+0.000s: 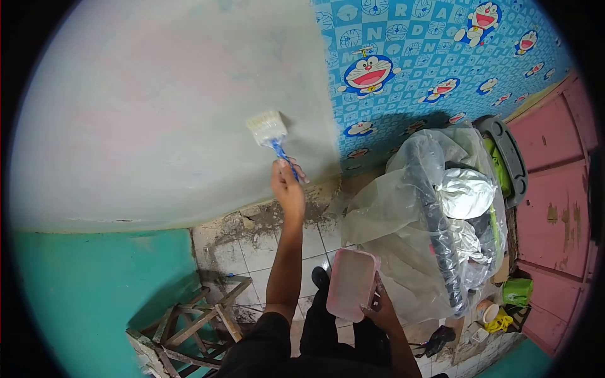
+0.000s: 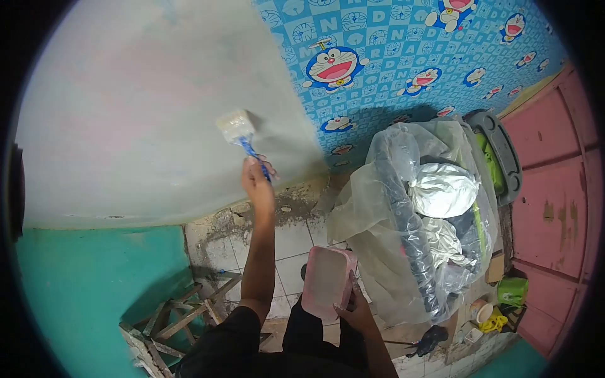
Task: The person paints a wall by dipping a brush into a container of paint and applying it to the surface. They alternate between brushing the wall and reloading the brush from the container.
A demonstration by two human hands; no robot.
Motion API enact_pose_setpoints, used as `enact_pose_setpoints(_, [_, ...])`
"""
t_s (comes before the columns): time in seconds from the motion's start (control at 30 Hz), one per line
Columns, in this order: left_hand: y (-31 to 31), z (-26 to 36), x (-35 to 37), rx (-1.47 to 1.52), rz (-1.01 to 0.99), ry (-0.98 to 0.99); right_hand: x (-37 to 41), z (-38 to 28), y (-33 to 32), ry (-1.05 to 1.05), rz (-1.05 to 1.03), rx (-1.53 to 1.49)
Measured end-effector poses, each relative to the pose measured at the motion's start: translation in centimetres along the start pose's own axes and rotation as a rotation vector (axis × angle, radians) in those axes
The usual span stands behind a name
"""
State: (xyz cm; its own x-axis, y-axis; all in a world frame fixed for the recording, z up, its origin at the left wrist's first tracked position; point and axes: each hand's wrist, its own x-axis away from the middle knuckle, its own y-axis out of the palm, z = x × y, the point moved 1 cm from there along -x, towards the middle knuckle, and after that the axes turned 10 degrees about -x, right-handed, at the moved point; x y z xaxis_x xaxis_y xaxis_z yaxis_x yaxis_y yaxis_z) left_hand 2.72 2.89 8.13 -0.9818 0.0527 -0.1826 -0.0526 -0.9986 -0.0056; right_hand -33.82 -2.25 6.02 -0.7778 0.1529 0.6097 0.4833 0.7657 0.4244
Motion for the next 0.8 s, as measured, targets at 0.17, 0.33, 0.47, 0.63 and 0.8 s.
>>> enact_pose_setpoints(0.17, [-1.0, -18.1, 4.5, -0.255, -0.072, -0.240, -0.2, -0.6, -0.6, -0.009, -0.017, 0.011])
enact_pose_setpoints(0.33, [-2.3, -26.5, 6.8, -0.130, 0.012, -0.726, -0.4, -1.6, -1.1, 0.018, -0.034, 0.056])
enact_pose_setpoints(0.47, [-2.6, -20.6, 3.7, -0.255, -0.103, -0.640, -0.2, -2.0, -1.1, 0.027, -0.043, 0.046])
enact_pose_setpoints(0.63, [-2.4, -0.8, -0.2, -0.189, -0.167, -0.563, 0.0, -2.9, -0.2, 0.024, -0.088, 0.030])
enact_pose_setpoints(0.8, [-2.2, 16.1, -0.8, -0.131, -0.170, -0.234, 0.1, -3.7, 0.4, 0.036, -0.121, 0.019])
